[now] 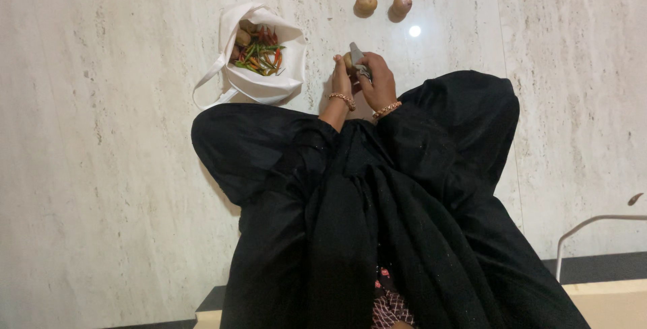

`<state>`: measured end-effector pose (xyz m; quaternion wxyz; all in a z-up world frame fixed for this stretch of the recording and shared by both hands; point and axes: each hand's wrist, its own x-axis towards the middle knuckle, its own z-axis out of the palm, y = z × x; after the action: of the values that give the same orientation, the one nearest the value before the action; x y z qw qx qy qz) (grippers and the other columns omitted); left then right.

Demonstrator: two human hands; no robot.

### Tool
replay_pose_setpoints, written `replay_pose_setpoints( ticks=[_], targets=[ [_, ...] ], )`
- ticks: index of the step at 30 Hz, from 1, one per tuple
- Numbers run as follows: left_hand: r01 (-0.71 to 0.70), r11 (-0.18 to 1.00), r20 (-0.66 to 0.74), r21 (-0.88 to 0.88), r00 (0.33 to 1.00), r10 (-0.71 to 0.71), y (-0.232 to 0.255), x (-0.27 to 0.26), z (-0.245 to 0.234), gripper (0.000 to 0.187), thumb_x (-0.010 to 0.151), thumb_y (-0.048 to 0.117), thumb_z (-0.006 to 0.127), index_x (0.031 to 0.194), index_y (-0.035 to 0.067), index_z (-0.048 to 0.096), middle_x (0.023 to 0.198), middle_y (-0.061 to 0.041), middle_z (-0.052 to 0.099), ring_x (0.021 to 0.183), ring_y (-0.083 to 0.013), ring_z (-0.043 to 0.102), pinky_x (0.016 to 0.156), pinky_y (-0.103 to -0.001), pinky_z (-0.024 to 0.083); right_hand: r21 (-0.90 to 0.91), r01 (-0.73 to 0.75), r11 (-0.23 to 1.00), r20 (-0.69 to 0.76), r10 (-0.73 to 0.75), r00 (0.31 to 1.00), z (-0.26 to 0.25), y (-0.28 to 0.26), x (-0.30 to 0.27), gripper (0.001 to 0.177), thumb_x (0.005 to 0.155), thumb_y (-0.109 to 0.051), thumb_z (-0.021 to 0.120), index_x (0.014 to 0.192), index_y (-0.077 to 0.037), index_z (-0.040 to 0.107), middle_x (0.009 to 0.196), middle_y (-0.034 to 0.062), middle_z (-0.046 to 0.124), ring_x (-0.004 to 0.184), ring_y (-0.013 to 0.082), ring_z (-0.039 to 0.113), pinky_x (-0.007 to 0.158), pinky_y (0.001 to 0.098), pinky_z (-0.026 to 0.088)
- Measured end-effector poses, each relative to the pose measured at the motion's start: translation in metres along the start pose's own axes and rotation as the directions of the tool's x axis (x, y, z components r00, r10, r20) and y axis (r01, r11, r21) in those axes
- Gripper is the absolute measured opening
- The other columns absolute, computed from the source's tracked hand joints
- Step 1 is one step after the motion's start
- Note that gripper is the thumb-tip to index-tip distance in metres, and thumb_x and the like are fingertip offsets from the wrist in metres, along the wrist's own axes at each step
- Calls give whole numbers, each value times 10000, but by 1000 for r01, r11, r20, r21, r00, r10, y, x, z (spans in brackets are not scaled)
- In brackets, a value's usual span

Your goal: The person sits on the floor and peels potatoes and chili peppers using a peeler. They place the peeled items on the floor and the peels into a white bag.

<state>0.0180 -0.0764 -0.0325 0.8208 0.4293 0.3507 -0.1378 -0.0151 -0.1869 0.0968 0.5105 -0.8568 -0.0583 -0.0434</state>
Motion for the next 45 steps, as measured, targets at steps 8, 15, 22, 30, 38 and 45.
replay_pose_setpoints(
  ticks=[8, 15, 22, 30, 38, 45],
  targets=[
    [-167, 954, 334, 251, 939, 77, 2, 6, -2, 605, 989, 562, 551, 1237, 23, 670, 789, -70, 624, 608, -146, 621, 491, -275, 540, 22, 3, 1000, -46, -2, 999, -2, 11, 11, 246, 1060, -129, 536, 1273, -40, 622, 1231, 179, 672, 1107, 289, 665, 975, 395, 534],
    [-198, 980, 373, 8, 910, 180, 14, 11, -3, 483, 941, 280, 795, 1253, -51, 632, 1006, -145, 718, 784, -200, 737, 711, -339, 661, 390, -378, 840, 83, 376, 923, -7, 61, 21, 311, 1085, -285, 521, 1124, -17, 674, 844, 47, 699, 730, 122, 663, 641, 273, 562],
    [-428, 904, 297, -1, 863, 409, 32, 41, -13, 645, 826, 38, 835, 1398, 7, 539, 1144, -162, 710, 884, -147, 671, 716, -274, 590, 263, -521, 812, 478, 359, 802, -3, 49, 15, 245, 1034, -272, 596, 1122, -60, 684, 839, 47, 706, 667, 129, 631, 571, 275, 505],
    [-502, 825, 195, 259, 864, 464, 70, 65, 6, 668, 770, 21, 839, 1370, 30, 546, 1203, -141, 706, 949, -155, 704, 723, -269, 593, -751, -105, 652, 293, 472, 831, -12, 85, 50, 527, 949, -426, 716, 1275, -29, 597, 987, 183, 757, 882, 365, 725, 717, 464, 558],
    [-566, 540, 287, 623, 808, 515, 112, 82, 46, 593, 751, 81, 878, 1290, 69, 633, 1157, -133, 730, 956, -186, 737, 829, -296, 630, -818, -69, 572, 409, 661, 629, 8, 55, 50, 1510, 667, -639, 889, 1566, 176, -11, 1006, 195, 759, 899, 317, 745, 764, 394, 572],
    [-594, 433, 350, 678, 779, 520, 126, 86, 87, 575, 763, -8, 800, 1308, 90, 646, 1289, -99, 694, 1132, -233, 710, 952, -315, 612, -797, -123, 592, 381, 650, 657, 6, 50, 50, 1401, 710, -588, 874, 1565, 141, 37, 1002, 169, 756, 887, 310, 743, 743, 395, 576]
  ],
)
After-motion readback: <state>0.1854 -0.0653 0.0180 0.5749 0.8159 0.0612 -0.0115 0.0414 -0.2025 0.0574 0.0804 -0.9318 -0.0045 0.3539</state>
